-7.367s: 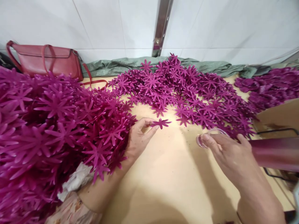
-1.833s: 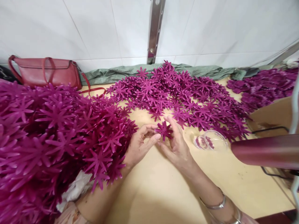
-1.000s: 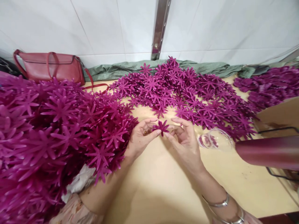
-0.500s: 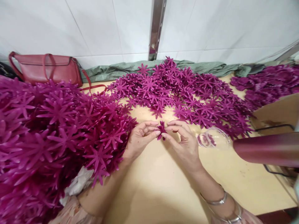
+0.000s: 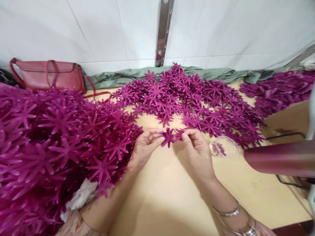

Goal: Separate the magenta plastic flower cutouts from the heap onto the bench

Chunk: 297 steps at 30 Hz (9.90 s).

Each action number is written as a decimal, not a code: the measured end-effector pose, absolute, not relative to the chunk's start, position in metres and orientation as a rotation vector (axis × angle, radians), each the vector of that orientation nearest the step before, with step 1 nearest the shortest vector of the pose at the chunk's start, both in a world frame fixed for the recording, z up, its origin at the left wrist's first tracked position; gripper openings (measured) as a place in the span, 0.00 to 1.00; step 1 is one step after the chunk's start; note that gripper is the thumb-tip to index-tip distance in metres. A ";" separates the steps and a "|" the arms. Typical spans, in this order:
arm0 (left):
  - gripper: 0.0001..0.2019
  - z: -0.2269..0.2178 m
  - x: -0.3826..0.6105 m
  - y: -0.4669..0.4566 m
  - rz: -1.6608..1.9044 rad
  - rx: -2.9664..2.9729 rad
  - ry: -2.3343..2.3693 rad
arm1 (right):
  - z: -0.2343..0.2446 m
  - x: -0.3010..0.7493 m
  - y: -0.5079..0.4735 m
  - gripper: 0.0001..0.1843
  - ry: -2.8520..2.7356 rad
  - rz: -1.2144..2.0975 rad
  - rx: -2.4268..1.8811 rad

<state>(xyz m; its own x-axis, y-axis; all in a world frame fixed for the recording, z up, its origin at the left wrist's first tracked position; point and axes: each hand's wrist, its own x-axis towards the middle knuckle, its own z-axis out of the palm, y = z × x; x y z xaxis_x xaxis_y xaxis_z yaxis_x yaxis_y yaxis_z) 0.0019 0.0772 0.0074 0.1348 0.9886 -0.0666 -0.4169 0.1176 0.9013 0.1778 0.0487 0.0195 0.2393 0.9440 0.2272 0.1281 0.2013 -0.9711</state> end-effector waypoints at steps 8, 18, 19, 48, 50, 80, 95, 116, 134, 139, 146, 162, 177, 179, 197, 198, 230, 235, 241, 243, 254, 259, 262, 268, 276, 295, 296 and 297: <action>0.19 0.006 -0.003 0.083 1.517 0.794 0.917 | 0.018 0.178 0.049 0.09 -1.113 0.835 -1.184; 0.16 0.014 0.002 0.076 1.523 0.906 0.884 | 0.019 0.178 0.045 0.05 -1.517 0.521 -1.276; 0.15 0.015 0.002 0.075 1.519 0.909 0.876 | 0.020 0.178 0.045 0.05 -1.553 0.450 -1.280; 0.14 0.013 0.005 0.071 1.278 0.962 0.835 | 0.028 0.174 0.041 0.04 -1.520 0.530 -1.193; 0.15 0.011 0.005 0.073 1.311 0.906 0.852 | 0.026 0.176 0.042 0.05 -1.388 0.611 -1.205; 0.19 0.006 0.000 0.079 1.531 0.689 0.893 | 0.022 0.181 0.049 0.13 -1.040 1.088 -1.239; 0.18 0.002 -0.002 0.082 1.573 0.683 0.881 | 0.024 0.177 0.049 0.16 -1.103 1.026 -1.167; 0.18 0.002 -0.003 0.083 1.576 0.716 0.913 | 0.030 0.175 0.045 0.11 -1.092 1.051 -1.210; 0.20 0.008 -0.001 0.082 1.572 0.655 0.903 | 0.026 0.181 0.043 0.18 -1.192 1.092 -1.162; 0.20 0.010 0.000 0.082 1.573 0.664 0.913 | 0.031 0.176 0.045 0.10 -1.100 1.121 -1.210; 0.19 0.009 -0.002 0.082 1.563 0.712 0.936 | 0.033 0.173 0.045 0.10 -1.131 1.071 -1.210; 0.19 0.007 -0.002 0.080 1.560 0.741 0.896 | 0.032 0.178 0.041 0.13 -1.118 1.033 -1.247; 0.16 0.014 0.006 0.071 1.337 0.910 0.768 | 0.033 0.176 0.039 0.07 -1.639 0.103 -1.312; 0.15 0.015 0.007 0.068 1.263 0.940 0.756 | 0.032 0.176 0.040 0.02 -1.670 0.111 -1.298; 0.20 0.013 0.001 0.076 1.422 0.650 0.834 | 0.024 0.185 0.046 0.09 -1.387 0.425 -1.284; 0.20 0.013 0.002 0.076 1.425 0.655 0.838 | 0.024 0.185 0.045 0.10 -1.473 0.346 -1.294; 0.20 0.006 0.003 0.076 1.495 0.683 0.825 | 0.032 0.180 0.054 0.23 -0.563 1.326 -0.957; 0.13 0.002 0.002 0.075 1.429 0.818 0.860 | 0.024 0.180 0.051 0.17 -0.837 1.197 -1.091; 0.12 0.007 0.002 0.070 1.336 0.989 0.928 | 0.025 0.176 0.047 0.16 -0.953 1.205 -1.165; 0.12 0.011 0.003 0.069 1.318 1.049 0.929 | 0.028 0.173 0.045 0.18 -0.962 1.232 -1.168; 0.08 0.008 0.004 0.074 1.364 1.030 1.004 | 0.026 0.173 0.044 0.17 -1.110 0.874 -1.260; 0.07 0.000 0.002 0.077 1.408 0.933 0.990 | 0.031 0.189 0.044 0.18 -1.340 0.569 -1.331; 0.07 0.004 0.001 0.075 1.391 1.026 0.992 | 0.032 0.190 0.043 0.14 -1.480 0.376 -1.310; 0.04 0.016 0.002 0.068 1.279 1.254 0.950 | 0.029 0.180 0.041 0.10 -1.641 0.340 -1.292; 0.08 0.015 0.003 0.070 1.306 1.176 0.990 | 0.028 0.175 0.041 0.03 -1.321 0.738 -1.155; 0.04 0.014 0.002 0.069 1.316 1.268 0.947 | 0.028 0.170 0.043 0.23 -0.968 1.271 -1.140; 0.05 0.012 0.002 0.071 1.343 1.217 0.963 | 0.027 0.172 0.044 0.23 -0.971 1.236 -1.138; 0.06 0.010 0.002 0.072 1.370 1.150 0.978 | 0.026 0.175 0.045 0.22 -0.964 1.193 -1.138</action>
<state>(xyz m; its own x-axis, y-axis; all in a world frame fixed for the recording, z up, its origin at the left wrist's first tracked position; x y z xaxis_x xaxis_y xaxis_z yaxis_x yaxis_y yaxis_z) 0.0021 0.0724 0.0102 0.0106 0.9925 0.1221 -0.2072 -0.1172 0.9712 0.1745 0.0453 0.0255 0.1401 0.9899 -0.0200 -0.1883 0.0068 -0.9821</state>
